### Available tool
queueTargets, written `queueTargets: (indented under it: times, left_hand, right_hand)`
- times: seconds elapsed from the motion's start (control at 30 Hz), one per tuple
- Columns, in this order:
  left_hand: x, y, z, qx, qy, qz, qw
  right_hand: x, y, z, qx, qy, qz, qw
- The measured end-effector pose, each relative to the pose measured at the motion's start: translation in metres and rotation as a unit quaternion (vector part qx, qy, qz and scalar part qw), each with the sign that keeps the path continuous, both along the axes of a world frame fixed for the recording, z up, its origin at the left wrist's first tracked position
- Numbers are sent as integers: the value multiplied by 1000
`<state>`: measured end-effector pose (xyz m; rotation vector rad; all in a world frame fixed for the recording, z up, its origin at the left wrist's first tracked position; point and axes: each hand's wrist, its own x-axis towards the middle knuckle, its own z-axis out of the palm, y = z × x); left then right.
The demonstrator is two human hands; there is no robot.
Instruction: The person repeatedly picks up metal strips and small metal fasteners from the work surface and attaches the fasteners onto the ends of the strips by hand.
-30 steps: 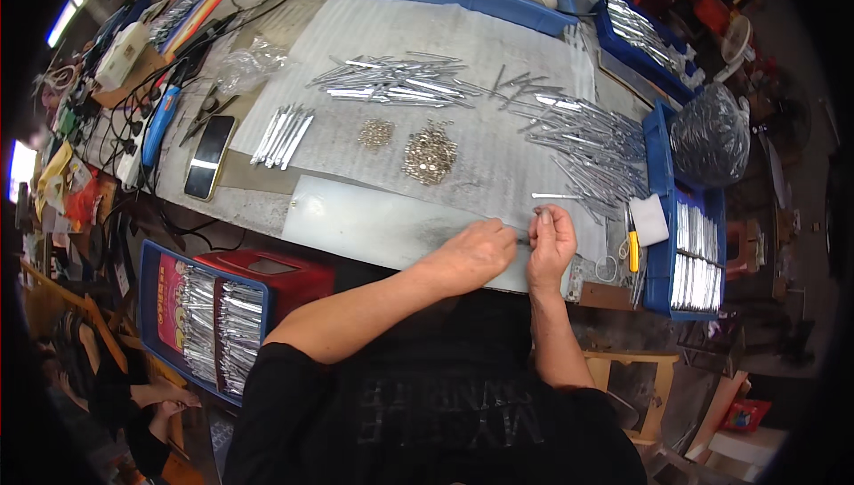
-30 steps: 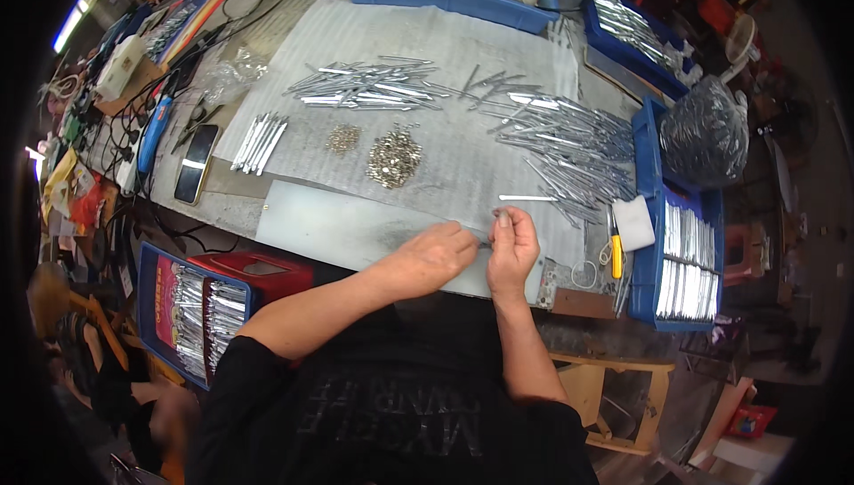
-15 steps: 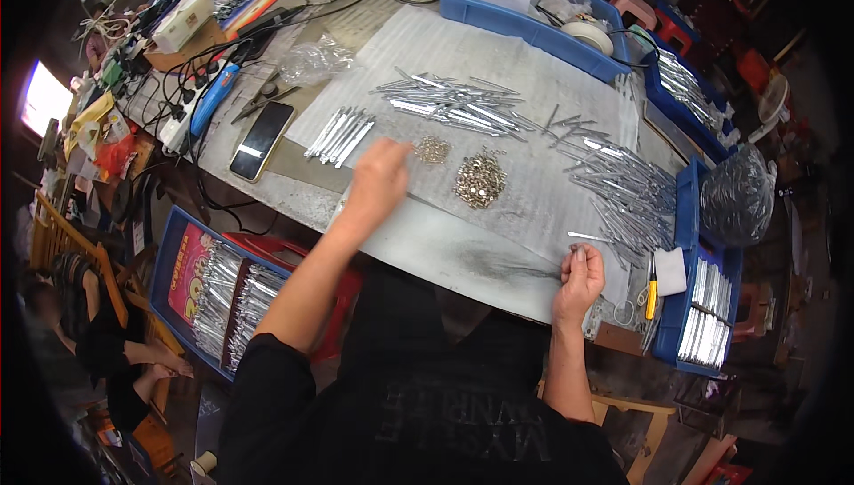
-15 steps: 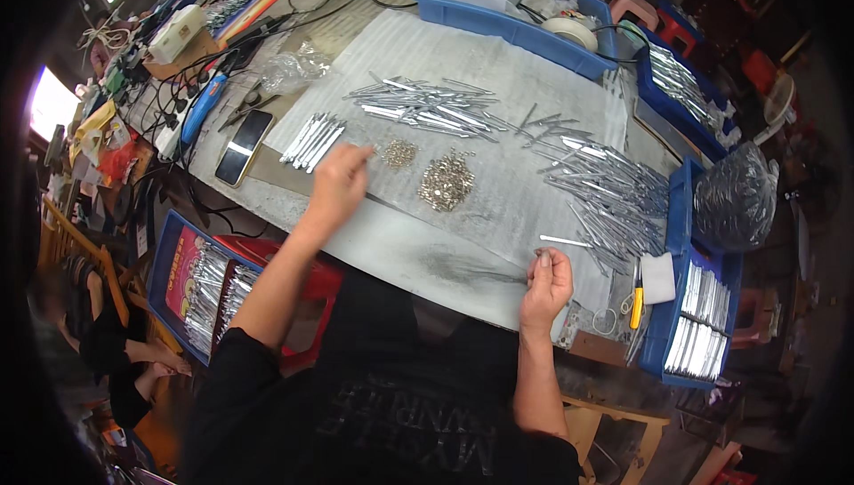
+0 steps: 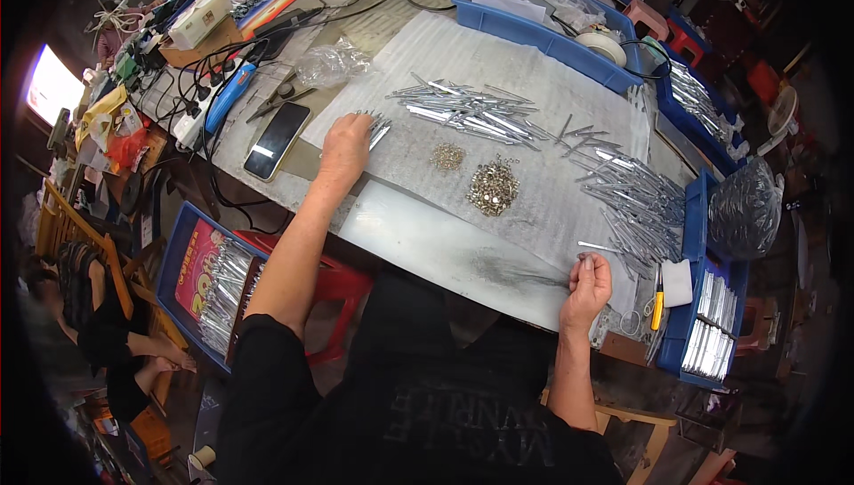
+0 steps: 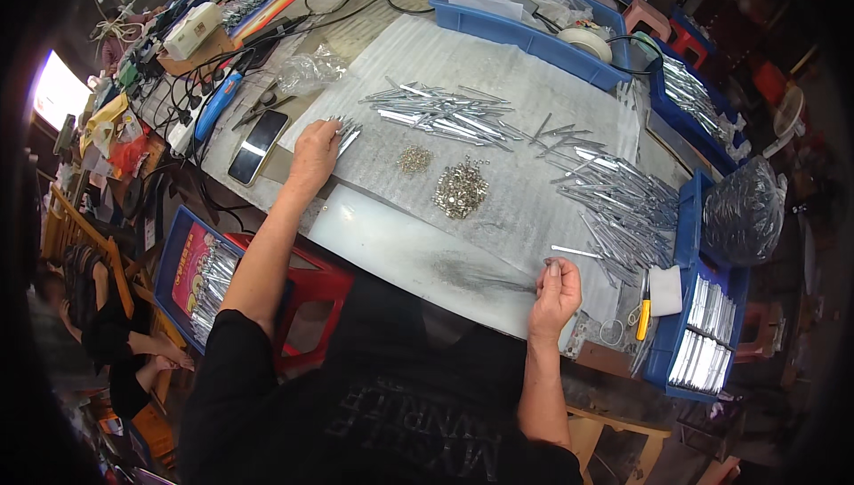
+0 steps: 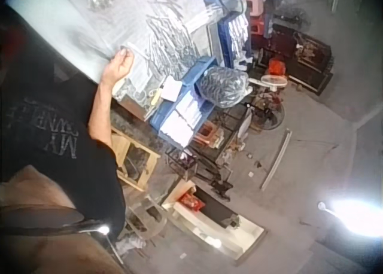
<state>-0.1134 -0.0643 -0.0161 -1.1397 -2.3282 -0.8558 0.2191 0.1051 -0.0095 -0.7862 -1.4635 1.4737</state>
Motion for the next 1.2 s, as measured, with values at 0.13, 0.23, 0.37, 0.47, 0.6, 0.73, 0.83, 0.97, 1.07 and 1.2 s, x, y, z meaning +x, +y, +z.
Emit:
queueTargets:
  times: [0.13, 0.23, 0.37, 0.47, 0.6, 0.73, 0.83, 0.97, 1.07, 1.2]
  left_hand:
    - [-1, -1, -3, -12, 8, 8, 1000]
    - [3, 2, 3, 0, 3, 10, 1000]
    - [10, 20, 8, 26, -18, -20, 999]
    - [16, 40, 9, 18, -57, -63, 996]
    - [29, 68, 9, -8, -65, -92, 994]
    - [31, 91, 4, -53, -69, -55, 995]
    - [34, 102, 2, -59, -49, -50, 996]
    - [34, 112, 0, -81, -25, -50, 995]
    - [31, 116, -5, -109, -35, -24, 993]
    - [45, 113, 8, -88, -56, -17, 994]
  right_hand:
    - [1, 0, -3, 5, -1, 1, 1000]
    - [0, -1, -1, 5, -2, 0, 1000]
    - [0, -1, 0, 10, -12, 1, 1000]
    - [-1, -1, 0, 13, -9, 6, 1000]
    - [2, 1, -2, 1, -3, 20, 1000]
    - [2, 1, -2, -3, 4, 22, 1000]
    - [2, 1, -2, -5, 10, 24, 1000]
    - [2, 2, -2, -3, 11, 26, 1000]
    - [0, 1, -1, -2, 10, 26, 1000]
    - [0, 1, -3, 9, 8, 20, 1000]
